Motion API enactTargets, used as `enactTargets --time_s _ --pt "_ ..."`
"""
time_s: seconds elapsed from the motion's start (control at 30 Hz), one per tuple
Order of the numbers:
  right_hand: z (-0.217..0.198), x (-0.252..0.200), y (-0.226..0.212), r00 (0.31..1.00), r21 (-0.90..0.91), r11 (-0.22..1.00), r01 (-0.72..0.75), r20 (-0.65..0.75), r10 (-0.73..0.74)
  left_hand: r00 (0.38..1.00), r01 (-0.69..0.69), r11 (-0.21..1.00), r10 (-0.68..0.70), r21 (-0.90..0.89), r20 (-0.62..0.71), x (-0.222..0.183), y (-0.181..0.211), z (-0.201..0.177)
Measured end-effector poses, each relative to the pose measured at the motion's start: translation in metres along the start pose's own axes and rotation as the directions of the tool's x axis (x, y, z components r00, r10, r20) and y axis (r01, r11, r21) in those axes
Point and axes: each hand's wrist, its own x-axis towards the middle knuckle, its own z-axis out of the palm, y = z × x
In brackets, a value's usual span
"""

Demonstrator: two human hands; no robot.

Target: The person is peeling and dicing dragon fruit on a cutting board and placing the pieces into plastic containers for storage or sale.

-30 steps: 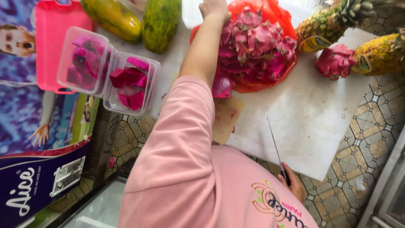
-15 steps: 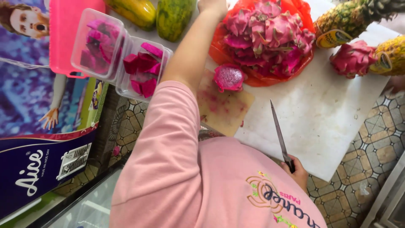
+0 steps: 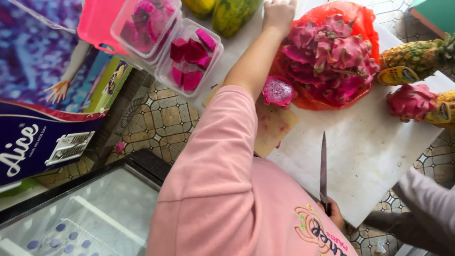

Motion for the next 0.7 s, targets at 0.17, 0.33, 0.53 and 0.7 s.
enactTargets --time_s 0.17,0.33,0.53,0.7 --pt "-0.003 -0.011 -0.015 1.000 -0.003 1.000 -0.026 0.013 0.026 0.996 0.068 0.997 -0.066 -0.029 0.060 0.008 0.011 0.043" --pt "0.001 0.006 0.001 0.999 0.039 0.999 0.025 0.038 -0.026 0.994 0.074 0.968 -0.091 -0.239 -0.060 -0.011 -0.003 -0.018" --pt "0.028 0.070 0.034 0.964 0.178 0.970 0.167 0.177 -0.198 0.909 0.146 0.663 -0.384 -0.735 -0.165 -0.072 -0.020 -0.052" --pt "0.110 0.178 -0.030 0.813 0.380 0.816 0.437 0.221 -0.538 0.741 0.574 0.299 -0.585 -0.762 0.329 -0.204 -0.007 -0.039"
